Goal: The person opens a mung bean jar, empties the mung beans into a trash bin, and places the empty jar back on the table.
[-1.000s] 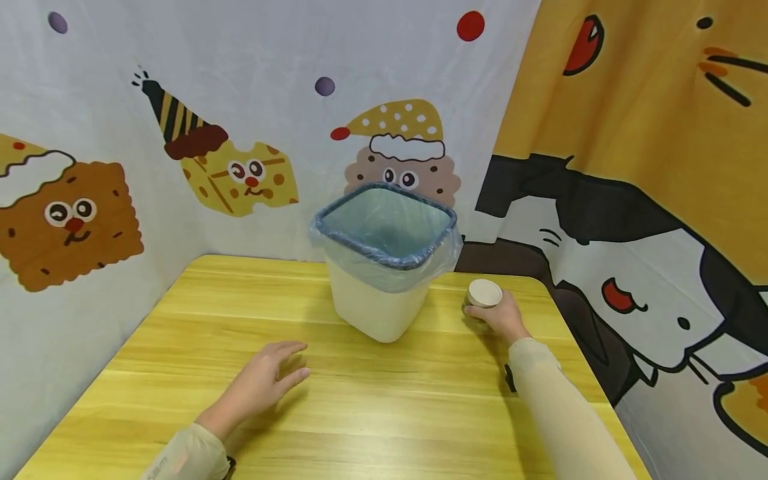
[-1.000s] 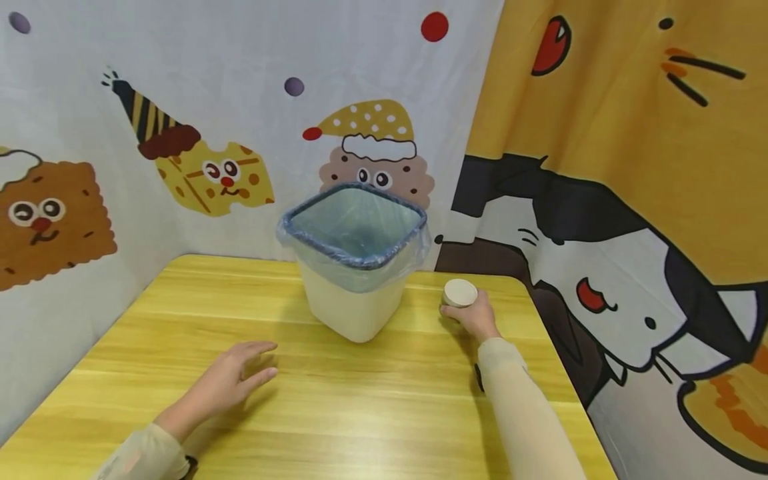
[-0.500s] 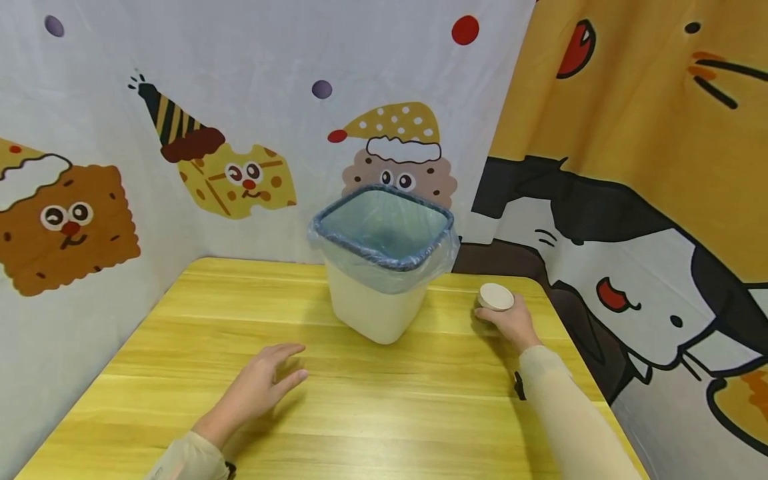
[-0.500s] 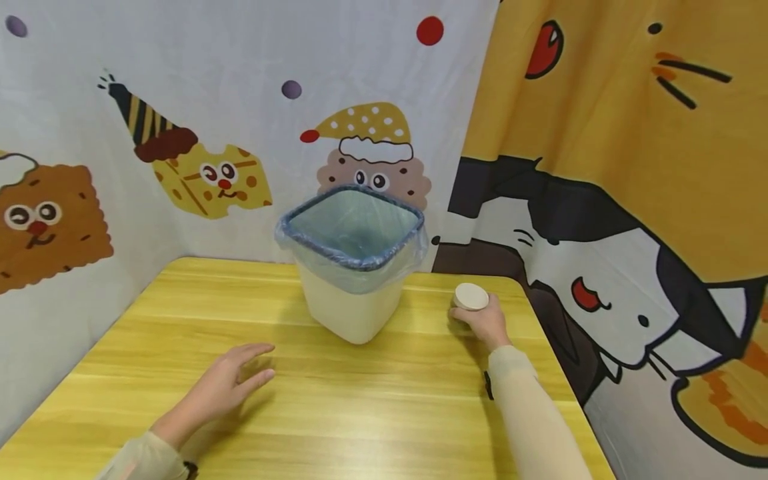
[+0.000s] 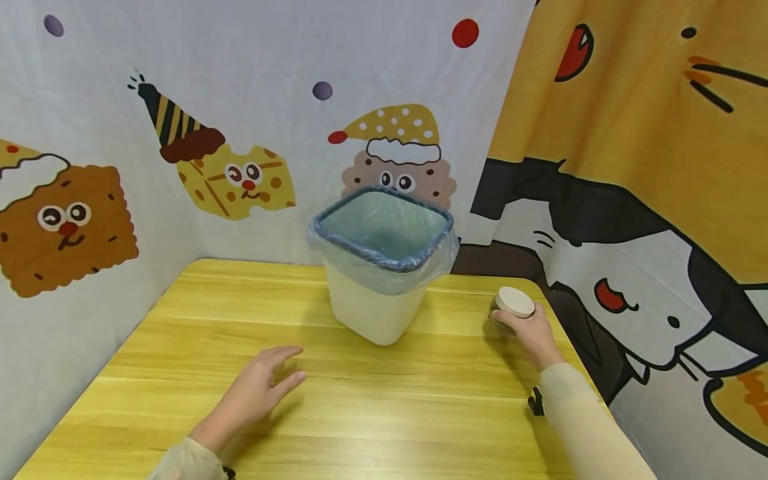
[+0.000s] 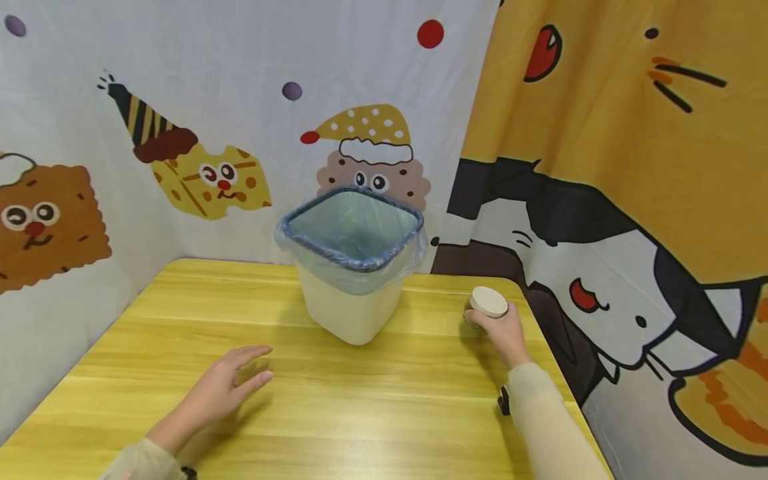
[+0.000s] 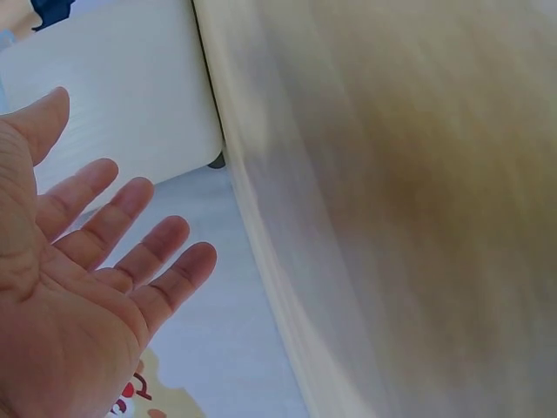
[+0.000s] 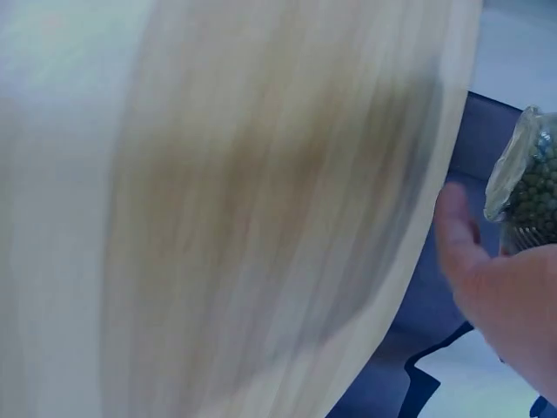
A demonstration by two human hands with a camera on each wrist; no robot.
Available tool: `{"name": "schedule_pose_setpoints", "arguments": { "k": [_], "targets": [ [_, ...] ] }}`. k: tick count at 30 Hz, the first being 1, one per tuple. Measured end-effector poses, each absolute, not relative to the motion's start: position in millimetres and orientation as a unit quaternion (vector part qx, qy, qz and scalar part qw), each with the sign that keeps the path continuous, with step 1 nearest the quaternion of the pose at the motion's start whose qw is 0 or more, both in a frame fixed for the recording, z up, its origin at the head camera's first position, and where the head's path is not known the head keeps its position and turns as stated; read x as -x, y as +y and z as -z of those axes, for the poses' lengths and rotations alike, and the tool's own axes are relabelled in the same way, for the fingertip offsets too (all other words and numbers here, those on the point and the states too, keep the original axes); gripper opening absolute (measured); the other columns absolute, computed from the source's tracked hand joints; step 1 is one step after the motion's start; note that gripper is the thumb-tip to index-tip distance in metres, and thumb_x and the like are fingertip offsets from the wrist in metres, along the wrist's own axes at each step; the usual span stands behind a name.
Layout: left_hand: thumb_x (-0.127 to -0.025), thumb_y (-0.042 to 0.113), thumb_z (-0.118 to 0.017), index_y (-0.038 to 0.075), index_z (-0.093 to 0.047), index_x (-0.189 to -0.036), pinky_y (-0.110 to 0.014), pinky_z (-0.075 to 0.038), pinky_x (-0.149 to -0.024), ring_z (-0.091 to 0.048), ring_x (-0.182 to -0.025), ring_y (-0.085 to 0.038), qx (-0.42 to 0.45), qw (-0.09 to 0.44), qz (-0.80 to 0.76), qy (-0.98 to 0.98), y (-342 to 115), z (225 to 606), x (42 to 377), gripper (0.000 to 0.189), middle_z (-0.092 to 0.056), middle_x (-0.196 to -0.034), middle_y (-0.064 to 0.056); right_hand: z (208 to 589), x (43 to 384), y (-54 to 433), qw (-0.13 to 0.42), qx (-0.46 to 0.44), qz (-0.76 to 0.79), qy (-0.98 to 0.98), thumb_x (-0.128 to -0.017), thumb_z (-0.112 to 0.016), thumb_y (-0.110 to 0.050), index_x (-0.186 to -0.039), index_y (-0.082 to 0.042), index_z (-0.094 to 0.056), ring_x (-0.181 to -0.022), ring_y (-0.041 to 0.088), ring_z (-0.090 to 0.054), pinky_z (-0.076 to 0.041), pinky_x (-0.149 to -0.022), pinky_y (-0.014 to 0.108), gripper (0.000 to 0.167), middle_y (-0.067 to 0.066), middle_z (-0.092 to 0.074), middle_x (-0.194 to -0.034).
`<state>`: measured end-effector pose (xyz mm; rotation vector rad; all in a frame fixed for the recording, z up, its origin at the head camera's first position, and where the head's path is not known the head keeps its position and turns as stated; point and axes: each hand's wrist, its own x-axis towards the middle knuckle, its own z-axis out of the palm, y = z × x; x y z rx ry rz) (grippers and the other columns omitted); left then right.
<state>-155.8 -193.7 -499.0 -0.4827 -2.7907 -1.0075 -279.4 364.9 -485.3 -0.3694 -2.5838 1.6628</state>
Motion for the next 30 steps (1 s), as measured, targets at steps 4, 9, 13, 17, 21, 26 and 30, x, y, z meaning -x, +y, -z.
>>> {"name": "schedule_pose_setpoints", "arguments": {
  "k": [4,9,13,17,21,26,30],
  "targets": [
    [-0.104,0.043,-0.07,0.008,-0.063,-0.148,-0.058,-0.06,-0.101,-0.06,-0.138,-0.044,0.16,0.068,0.337,-0.925,-195.4,497.8,155.6,0.057,-0.063,-0.151,-0.019,480.7,271.0,369.4,0.013,0.105,-0.57,-0.815,-0.098,-0.078,-0.045,-0.166,-0.006,-0.014,-0.13,0.02,-0.053,-0.057,-0.093,0.022,0.1,0.017,-0.037,-0.159],
    [-0.104,0.042,-0.07,0.008,-0.063,-0.148,-0.058,-0.059,-0.102,-0.06,-0.138,-0.044,0.166,0.068,0.337,-0.924,-195.5,495.8,155.9,0.056,-0.063,-0.151,-0.018,475.3,261.5,372.4,-0.003,0.078,-0.613,-0.786,-0.103,-0.074,-0.035,-0.165,-0.009,-0.014,-0.116,0.005,-0.057,-0.057,-0.091,0.017,0.09,0.008,-0.039,-0.151],
    [-0.104,0.043,-0.07,0.008,-0.063,-0.148,-0.058,-0.059,-0.102,-0.06,-0.138,-0.044,0.17,0.07,0.334,-0.925,-194.7,494.8,156.5,0.057,-0.063,-0.151,-0.019,471.6,254.2,372.1,-0.005,0.061,-0.635,-0.77,-0.103,-0.073,-0.028,-0.164,-0.01,-0.016,-0.114,0.001,-0.058,-0.055,-0.092,0.014,0.085,0.002,-0.041,-0.145],
    [-0.104,0.043,-0.07,0.009,-0.063,-0.148,-0.056,-0.061,-0.099,-0.061,-0.137,-0.043,0.17,0.071,0.331,-0.925,-194.0,495.2,157.0,0.056,-0.063,-0.151,-0.019,466.9,246.6,368.9,-0.012,0.042,-0.628,-0.777,-0.103,-0.073,-0.027,-0.164,-0.01,-0.017,-0.116,0.0,-0.057,-0.054,-0.093,0.013,0.084,0.002,-0.041,-0.145],
    [-0.104,0.043,-0.07,0.009,-0.063,-0.147,-0.055,-0.061,-0.098,-0.062,-0.136,-0.043,0.171,0.071,0.33,-0.926,-193.3,495.5,157.8,0.056,-0.063,-0.15,-0.018,461.9,240.5,363.5,-0.022,0.027,-0.617,-0.786,-0.103,-0.074,-0.025,-0.163,-0.009,-0.019,-0.118,0.001,-0.058,-0.054,-0.093,0.015,0.083,0.004,-0.042,-0.147],
    [-0.103,0.042,-0.071,0.01,-0.063,-0.148,-0.053,-0.062,-0.096,-0.066,-0.129,-0.04,0.166,0.068,0.331,-0.926,-191.9,493.0,160.0,0.056,-0.063,-0.151,-0.018,457.4,233.4,356.8,-0.032,0.017,-0.604,-0.796,-0.1,-0.076,-0.023,-0.165,-0.007,-0.019,-0.121,0.002,-0.055,-0.052,-0.095,0.013,0.088,0.01,-0.04,-0.154],
    [-0.103,0.041,-0.072,0.012,-0.063,-0.148,-0.048,-0.064,-0.092,-0.068,-0.124,-0.036,0.161,0.061,0.334,-0.927,-190.9,491.9,159.6,0.055,-0.063,-0.15,-0.017,456.6,224.2,349.8,-0.042,-0.001,-0.605,-0.795,-0.099,-0.078,-0.02,-0.165,-0.006,-0.02,-0.124,0.001,-0.054,-0.05,-0.097,0.011,0.089,0.011,-0.04,-0.156]
  ]
}}
